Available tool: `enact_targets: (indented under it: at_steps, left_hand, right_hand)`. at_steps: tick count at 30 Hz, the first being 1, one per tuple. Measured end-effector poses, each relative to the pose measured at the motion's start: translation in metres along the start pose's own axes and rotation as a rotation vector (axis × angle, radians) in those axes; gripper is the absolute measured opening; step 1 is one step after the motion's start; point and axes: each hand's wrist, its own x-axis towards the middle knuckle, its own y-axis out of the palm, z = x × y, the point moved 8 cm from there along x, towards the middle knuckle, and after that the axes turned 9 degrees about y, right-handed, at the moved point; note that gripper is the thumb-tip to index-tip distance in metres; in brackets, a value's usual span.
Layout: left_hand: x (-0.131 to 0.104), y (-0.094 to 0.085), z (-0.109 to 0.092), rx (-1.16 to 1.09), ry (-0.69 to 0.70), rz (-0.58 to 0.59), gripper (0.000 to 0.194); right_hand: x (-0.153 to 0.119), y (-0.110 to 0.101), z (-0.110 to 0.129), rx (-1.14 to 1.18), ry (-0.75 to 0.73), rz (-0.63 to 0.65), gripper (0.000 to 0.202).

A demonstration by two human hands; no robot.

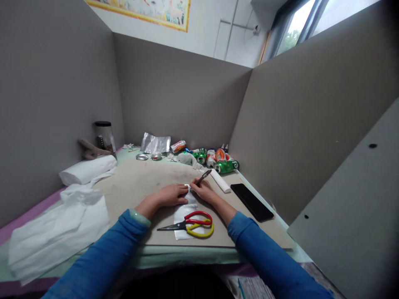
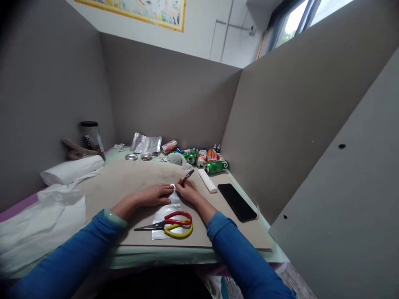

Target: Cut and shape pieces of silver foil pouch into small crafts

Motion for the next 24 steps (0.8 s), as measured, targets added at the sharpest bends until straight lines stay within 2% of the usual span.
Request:
enact_targets:
  at_steps: [9,24]
  left_hand:
    - [-0.0003,0.0055,0.003,0.021,0.009,0.029,0.031]
    - [-0.0006,0.0015,-0.0014,0.015,0.006,0.033,0.031]
  right_hand:
    - [-0.0003,-0.0005,0.0007,-0.012,-0.031,0.004,0.017]
    - [-0.0009,-0.0049,0.004,-0.077,-0.021,-0.055,0.014]
